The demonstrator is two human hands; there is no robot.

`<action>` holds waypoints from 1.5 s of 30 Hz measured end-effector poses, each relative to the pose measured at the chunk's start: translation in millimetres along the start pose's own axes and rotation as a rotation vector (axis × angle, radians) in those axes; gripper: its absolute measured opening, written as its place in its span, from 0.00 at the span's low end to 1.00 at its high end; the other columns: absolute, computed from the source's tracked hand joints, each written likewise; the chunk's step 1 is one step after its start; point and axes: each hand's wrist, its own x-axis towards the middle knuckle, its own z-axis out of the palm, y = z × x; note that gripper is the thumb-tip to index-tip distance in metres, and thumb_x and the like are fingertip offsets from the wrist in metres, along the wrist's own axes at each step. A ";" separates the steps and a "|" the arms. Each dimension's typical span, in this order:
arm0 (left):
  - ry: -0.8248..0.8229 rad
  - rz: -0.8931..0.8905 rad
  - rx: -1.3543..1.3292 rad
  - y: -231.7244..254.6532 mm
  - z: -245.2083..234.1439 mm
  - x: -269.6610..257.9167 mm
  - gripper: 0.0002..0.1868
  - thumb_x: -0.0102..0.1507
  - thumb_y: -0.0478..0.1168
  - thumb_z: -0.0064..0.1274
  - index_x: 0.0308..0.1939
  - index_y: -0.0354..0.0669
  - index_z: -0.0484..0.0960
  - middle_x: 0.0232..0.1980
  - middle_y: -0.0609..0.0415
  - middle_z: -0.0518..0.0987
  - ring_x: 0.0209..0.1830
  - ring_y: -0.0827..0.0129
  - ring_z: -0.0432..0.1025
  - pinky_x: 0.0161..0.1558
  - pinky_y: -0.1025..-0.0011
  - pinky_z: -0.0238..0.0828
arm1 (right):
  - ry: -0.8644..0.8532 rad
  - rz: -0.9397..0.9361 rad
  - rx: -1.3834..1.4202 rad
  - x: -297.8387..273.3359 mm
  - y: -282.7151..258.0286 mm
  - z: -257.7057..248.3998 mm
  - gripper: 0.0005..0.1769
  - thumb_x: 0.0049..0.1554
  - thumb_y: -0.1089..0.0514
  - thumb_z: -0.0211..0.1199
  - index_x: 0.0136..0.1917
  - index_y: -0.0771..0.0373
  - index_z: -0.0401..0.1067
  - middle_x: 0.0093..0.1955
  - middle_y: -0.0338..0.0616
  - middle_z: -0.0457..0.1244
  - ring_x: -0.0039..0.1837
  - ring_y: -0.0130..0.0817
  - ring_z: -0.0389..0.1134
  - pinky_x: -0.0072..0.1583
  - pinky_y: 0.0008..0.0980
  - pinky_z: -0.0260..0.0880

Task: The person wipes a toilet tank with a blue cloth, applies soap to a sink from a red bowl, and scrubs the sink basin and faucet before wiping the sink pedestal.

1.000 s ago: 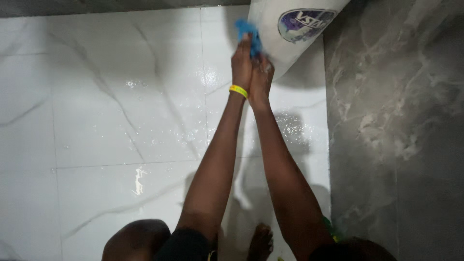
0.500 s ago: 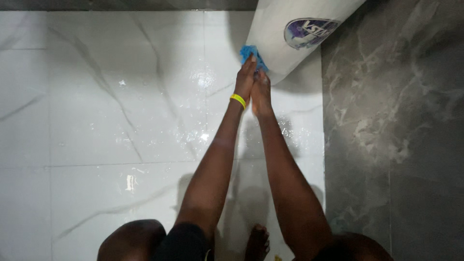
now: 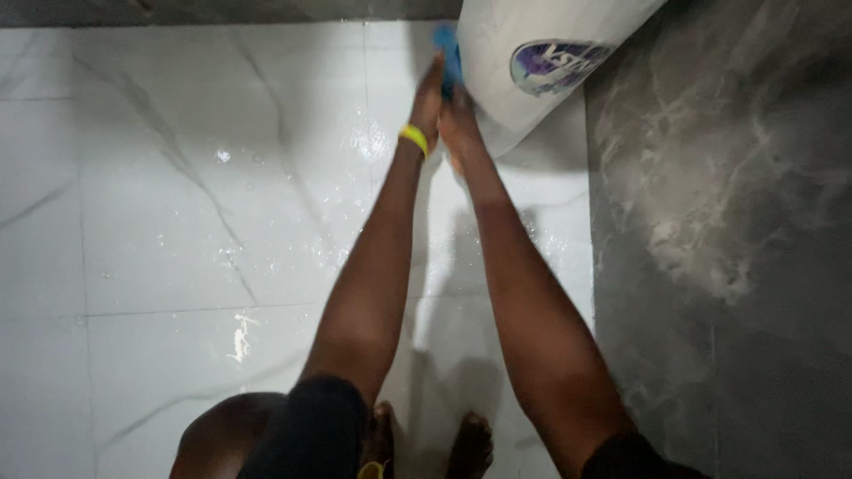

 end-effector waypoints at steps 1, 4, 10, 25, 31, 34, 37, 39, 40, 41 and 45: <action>0.009 -0.065 -0.044 -11.5 -1.2 -19.0 0.40 0.70 0.61 0.40 0.80 0.43 0.54 0.82 0.48 0.55 0.81 0.58 0.52 0.77 0.63 0.48 | -0.028 -0.118 0.115 -11.4 33.5 3.6 0.37 0.67 0.47 0.47 0.82 0.63 0.45 0.81 0.56 0.49 0.80 0.49 0.52 0.76 0.43 0.56; 0.037 -0.123 -0.032 -33.4 8.4 -52.8 0.41 0.71 0.61 0.41 0.80 0.42 0.52 0.84 0.48 0.53 0.83 0.58 0.49 0.78 0.62 0.45 | -0.040 -0.125 0.322 -39.8 79.7 -4.5 0.35 0.67 0.48 0.49 0.81 0.65 0.48 0.79 0.57 0.53 0.80 0.48 0.55 0.76 0.42 0.61; 0.081 0.575 0.826 -43.3 -14.9 22.1 0.34 0.76 0.59 0.37 0.82 0.46 0.61 0.79 0.50 0.69 0.78 0.66 0.66 0.80 0.70 0.63 | 0.194 -0.477 -0.049 -17.9 11.6 3.0 0.32 0.71 0.49 0.43 0.82 0.66 0.54 0.81 0.58 0.56 0.82 0.48 0.57 0.81 0.44 0.55; 0.185 0.169 0.485 -142.4 13.6 -60.3 0.28 0.73 0.49 0.46 0.75 0.44 0.67 0.73 0.26 0.65 0.66 0.55 0.65 0.72 0.53 0.63 | 0.419 -0.366 0.442 -61.3 97.8 -29.9 0.15 0.68 0.60 0.57 0.63 0.73 0.69 0.62 0.56 0.64 0.61 0.41 0.68 0.63 0.38 0.71; 0.224 0.599 0.524 23.9 137.5 -144.4 0.17 0.73 0.43 0.49 0.66 0.48 0.79 0.72 0.41 0.73 0.75 0.51 0.67 0.73 0.62 0.68 | 0.625 -0.816 0.203 -136.1 -50.8 -71.0 0.29 0.65 0.64 0.61 0.77 0.71 0.59 0.76 0.55 0.60 0.75 0.42 0.64 0.76 0.41 0.64; 0.083 0.752 0.537 92.4 197.4 -153.3 0.18 0.75 0.43 0.48 0.69 0.48 0.77 0.70 0.46 0.74 0.71 0.58 0.68 0.74 0.63 0.65 | 0.757 -0.973 -0.142 -158.4 -120.7 -113.7 0.34 0.70 0.57 0.64 0.82 0.67 0.53 0.80 0.45 0.54 0.81 0.35 0.58 0.81 0.34 0.58; -0.039 0.779 0.419 122.8 245.7 -143.0 0.18 0.79 0.48 0.47 0.70 0.48 0.76 0.68 0.49 0.76 0.69 0.62 0.71 0.73 0.68 0.65 | 0.487 -0.972 -0.061 -108.2 -155.8 -155.6 0.28 0.77 0.52 0.54 0.84 0.61 0.53 0.76 0.42 0.56 0.76 0.28 0.59 0.79 0.26 0.58; -0.129 0.698 0.351 118.6 261.1 -135.2 0.23 0.77 0.52 0.49 0.71 0.45 0.73 0.70 0.46 0.76 0.72 0.59 0.71 0.74 0.67 0.66 | 0.165 -0.933 0.274 -84.7 -136.9 -175.6 0.27 0.76 0.49 0.50 0.83 0.59 0.55 0.75 0.39 0.59 0.73 0.24 0.61 0.77 0.23 0.60; -0.163 0.683 0.384 111.3 262.7 -127.6 0.26 0.76 0.53 0.49 0.73 0.43 0.71 0.72 0.45 0.75 0.75 0.58 0.69 0.76 0.66 0.64 | -0.022 -0.933 0.556 -72.2 -122.4 -182.7 0.28 0.74 0.48 0.51 0.82 0.59 0.56 0.76 0.37 0.59 0.74 0.23 0.60 0.77 0.21 0.58; -0.196 0.668 0.417 100.9 264.1 -117.4 0.29 0.75 0.54 0.50 0.74 0.42 0.69 0.74 0.43 0.74 0.77 0.56 0.68 0.77 0.65 0.63 | 0.023 -0.907 0.521 -59.7 -104.8 -186.9 0.28 0.74 0.48 0.50 0.82 0.59 0.56 0.76 0.38 0.59 0.74 0.24 0.60 0.77 0.22 0.58; -0.272 0.471 0.520 42.7 227.8 -89.7 0.36 0.73 0.55 0.51 0.78 0.37 0.61 0.79 0.39 0.65 0.80 0.53 0.61 0.77 0.62 0.57 | 0.233 -0.762 0.348 -22.8 -6.9 -176.1 0.28 0.74 0.48 0.49 0.82 0.61 0.55 0.76 0.40 0.58 0.74 0.26 0.60 0.76 0.24 0.58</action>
